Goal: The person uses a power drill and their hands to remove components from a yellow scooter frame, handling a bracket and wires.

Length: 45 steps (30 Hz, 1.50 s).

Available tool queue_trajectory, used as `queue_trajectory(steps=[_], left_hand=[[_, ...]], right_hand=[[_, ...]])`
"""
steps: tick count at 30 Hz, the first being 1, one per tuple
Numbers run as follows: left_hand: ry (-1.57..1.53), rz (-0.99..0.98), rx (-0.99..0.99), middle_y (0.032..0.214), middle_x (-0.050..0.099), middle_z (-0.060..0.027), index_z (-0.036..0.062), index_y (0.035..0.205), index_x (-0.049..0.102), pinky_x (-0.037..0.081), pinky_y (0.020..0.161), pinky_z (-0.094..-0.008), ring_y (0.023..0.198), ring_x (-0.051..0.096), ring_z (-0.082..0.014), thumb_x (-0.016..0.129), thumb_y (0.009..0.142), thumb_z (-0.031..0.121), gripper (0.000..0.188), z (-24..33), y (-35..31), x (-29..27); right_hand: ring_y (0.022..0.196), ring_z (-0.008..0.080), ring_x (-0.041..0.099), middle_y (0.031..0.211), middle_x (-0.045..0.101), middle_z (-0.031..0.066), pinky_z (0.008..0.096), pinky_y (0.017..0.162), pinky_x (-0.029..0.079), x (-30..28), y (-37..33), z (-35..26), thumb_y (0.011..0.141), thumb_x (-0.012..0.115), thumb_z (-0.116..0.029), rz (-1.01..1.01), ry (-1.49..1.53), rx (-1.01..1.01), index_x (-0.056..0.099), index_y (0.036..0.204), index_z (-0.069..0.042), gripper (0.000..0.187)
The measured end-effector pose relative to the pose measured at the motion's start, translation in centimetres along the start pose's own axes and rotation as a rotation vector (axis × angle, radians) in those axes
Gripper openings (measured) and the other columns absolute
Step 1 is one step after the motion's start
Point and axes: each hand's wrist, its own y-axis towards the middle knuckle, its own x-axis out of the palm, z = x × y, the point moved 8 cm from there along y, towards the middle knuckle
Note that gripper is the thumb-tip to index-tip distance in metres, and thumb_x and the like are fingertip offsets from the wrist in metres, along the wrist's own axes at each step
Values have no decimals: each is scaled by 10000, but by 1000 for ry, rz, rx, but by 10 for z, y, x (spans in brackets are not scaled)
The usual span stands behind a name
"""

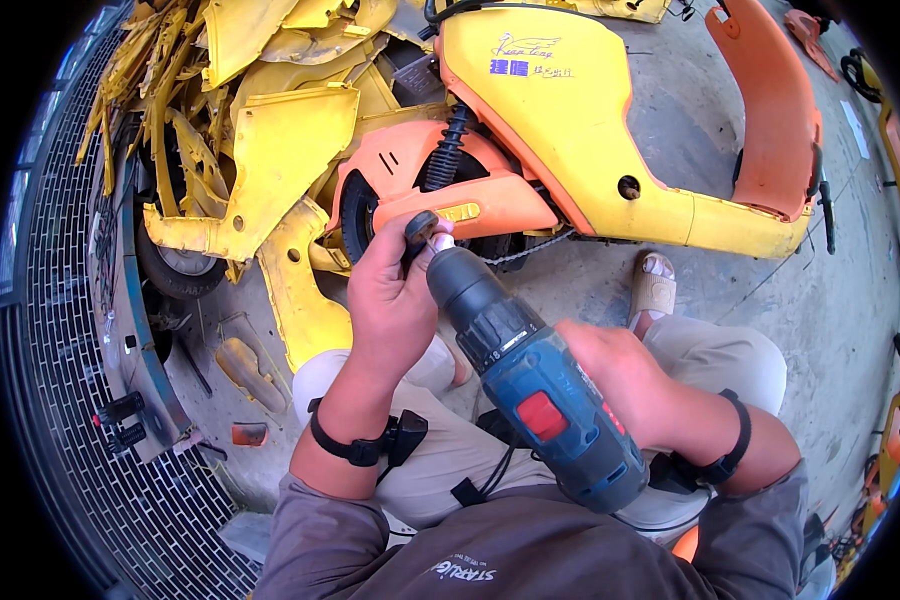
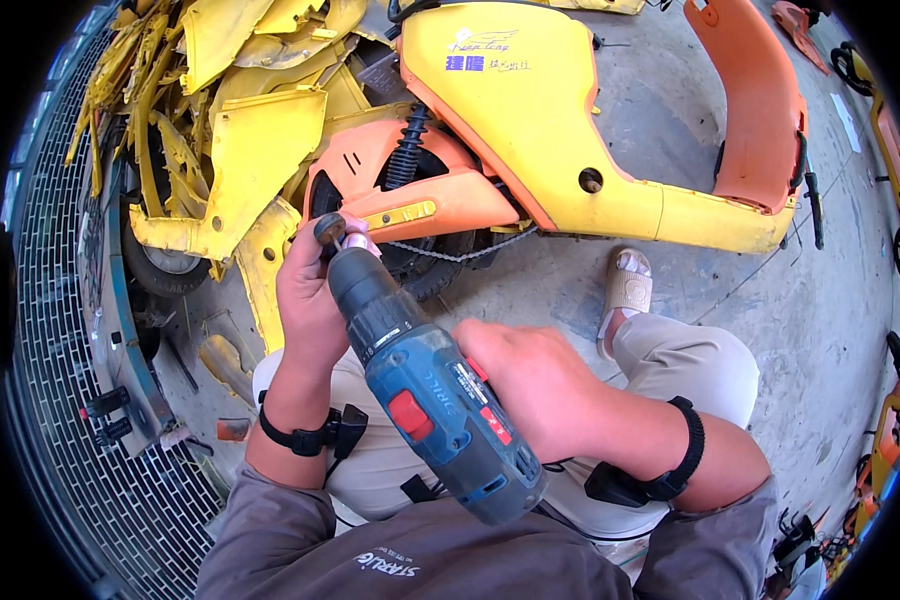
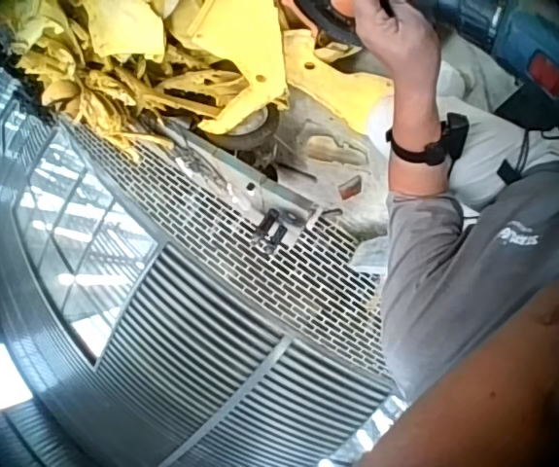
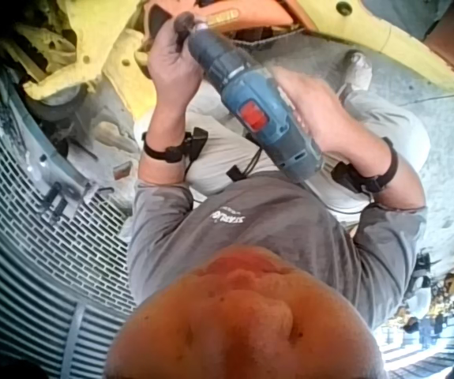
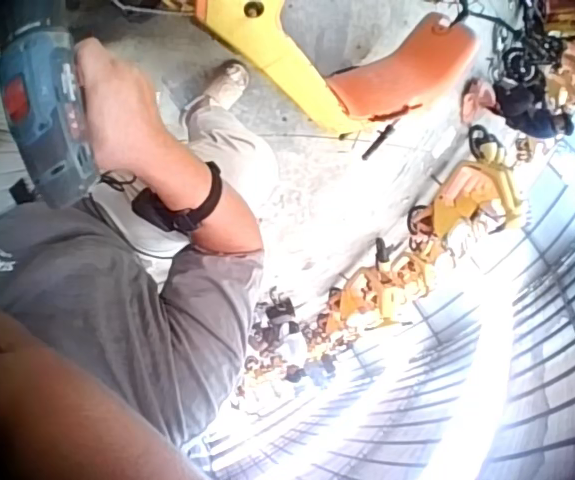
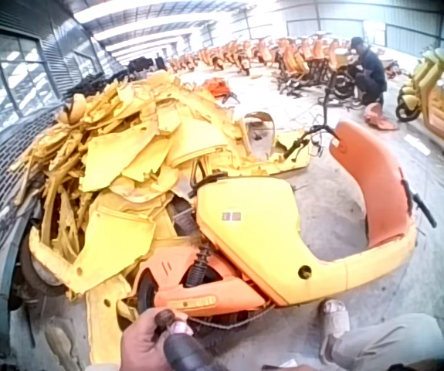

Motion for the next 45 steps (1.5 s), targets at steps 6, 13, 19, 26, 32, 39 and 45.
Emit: queue_trajectory(steps=[6, 13, 19, 26, 32, 39, 45], left_hand=[[-56, 5, -16, 887, 602, -27, 46, 1079, 596, 484, 666, -210, 767, 567, -66, 597, 942, 41, 137, -1, 0, 0], [-160, -26, -11, 907, 604, -18, 50, 1062, 599, 490, 695, -219, 815, 582, -77, 587, 945, 32, 119, 4, -1, 4], [-144, -35, 8, 947, 611, -30, 44, 1050, 599, 486, 760, -232, 873, 606, -103, 584, 946, 35, 105, 7, 0, 3], [-168, -30, -12, 938, 619, -35, 39, 1041, 604, 484, 807, -249, 894, 610, -118, 583, 944, 30, 100, 4, 1, 4], [-151, -28, -19, 936, 628, -39, 36, 1040, 606, 487, 834, -260, 907, 611, -122, 587, 943, 30, 99, 3, 1, 5], [-167, -30, -6, 933, 628, -44, 37, 1043, 603, 490, 848, -267, 908, 610, -125, 586, 943, 23, 103, 2, 3, 6], [-169, -18, 12, 924, 636, -35, 19, 1030, 602, 490, 812, -234, 876, 603, -95, 581, 933, -8, 103, 4, 4, 7]], right_hand=[[732, 411, 614, 773, 595, 156, 458, 603, 468, 1, 0, 1, 663, 753, -235, 3, 2, 13, 466, 932, -45, 436], [732, 414, 612, 768, 589, 159, 458, 598, 465, 1, 0, 0, 653, 752, -241, -23, 23, -5, 460, 926, -47, 444], [734, 417, 611, 779, 590, 164, 458, 600, 468, 3, -2, 3, 653, 741, -254, -39, 97, 2, 455, 928, -47, 447], [744, 419, 614, 790, 597, 168, 460, 607, 474, 2, -3, 3, 655, 744, -264, -49, 105, 14, 458, 937, -47, 457], [773, 421, 616, 814, 607, 179, 461, 621, 486, 0, -5, 1, 660, 748, -275, -46, 109, 28, 471, 959, -47, 467], [785, 423, 617, 820, 610, 186, 466, 632, 488, -1, -5, 2, 659, 747, -270, -57, 125, 60, 474, 963, -44, 467], [776, 420, 624, 818, 617, 183, 465, 631, 492, -2, -6, 0, 653, 749, -263, -49, 88, 62, 479, 965, -40, 469]])
